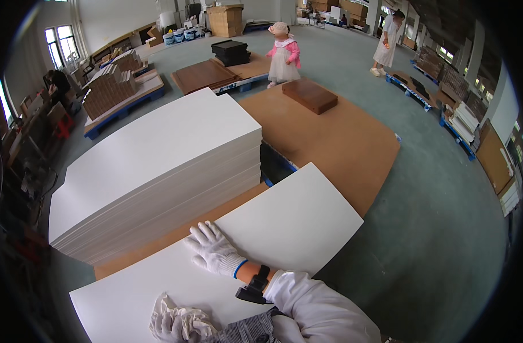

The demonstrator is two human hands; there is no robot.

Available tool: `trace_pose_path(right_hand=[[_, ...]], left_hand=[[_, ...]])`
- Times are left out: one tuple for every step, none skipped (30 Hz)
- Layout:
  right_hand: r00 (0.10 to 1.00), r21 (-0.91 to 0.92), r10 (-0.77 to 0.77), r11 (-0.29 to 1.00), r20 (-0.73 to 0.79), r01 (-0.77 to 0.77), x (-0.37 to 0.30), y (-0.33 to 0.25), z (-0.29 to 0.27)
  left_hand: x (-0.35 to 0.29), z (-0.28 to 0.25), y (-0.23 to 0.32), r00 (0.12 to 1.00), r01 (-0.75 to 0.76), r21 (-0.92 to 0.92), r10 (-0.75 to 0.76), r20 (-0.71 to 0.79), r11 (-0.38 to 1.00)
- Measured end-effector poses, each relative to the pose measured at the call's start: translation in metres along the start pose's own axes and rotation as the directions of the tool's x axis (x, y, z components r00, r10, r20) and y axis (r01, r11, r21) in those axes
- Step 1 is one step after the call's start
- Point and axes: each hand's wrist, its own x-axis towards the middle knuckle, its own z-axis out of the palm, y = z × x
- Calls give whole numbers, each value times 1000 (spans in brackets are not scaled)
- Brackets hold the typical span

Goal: The recorder is cleaning and inspecting white panels, likely for furniture assembly, using a cloth and scraper.

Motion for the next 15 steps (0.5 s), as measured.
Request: trace_pose_path(right_hand=[[1000,2,0,1000,2,0,0,1,1],[1000,5,4,1000,-6,-4,0,1,2],[1000,7,7,1000,-14,-7,0,1,2],[1000,9,5,1000,-12,-5,0,1,2],[1000,8,0,1000,-17,0,0,0,1],[1000,8,-5,1000,-23,5,0,-1,1],[1000,10,-8,1000,-20,8,1,-1,2],[999,13,-9,1000,-35,9,1,0,4],[999,17,-10,1000,-50,11,1,0,5],[999,19,-15,1000,-48,16,1,0,5],[998,24,-17,1000,-58,18,1,0,5],[997,29,-19,999,-69,21,0,1,5],[998,33,-24,999,-67,26,0,1,4],[998,34,-21,999,-64,23,1,0,4],[998,33,-13,999,-64,15,1,1,3]], left_hand=[[0,0,0,1000,1,0,-1,2,1000],[-1,-1,0,1000,14,3,-14,20,1000],[-1,-1,1,999,27,6,-27,38,1000],[-1,-2,2,999,30,7,-30,39,1000],[-1,-2,3,999,36,4,-36,30,999],[0,-4,4,999,42,1,-42,21,999],[1,-6,4,999,46,2,-46,22,999],[2,-9,4,998,52,-7,-51,36,999],[1,-11,4,997,58,-16,-57,50,998],[-3,-14,0,997,63,-14,-62,51,998],[-8,-19,-5,985,125,9,-125,120,992],[-13,-24,-10,964,184,36,-188,187,982],[-16,-29,-14,953,272,23,-272,131,962],[-23,-33,-23,950,280,30,-282,132,959],[-32,-37,-34,929,347,64,-352,114,936]])
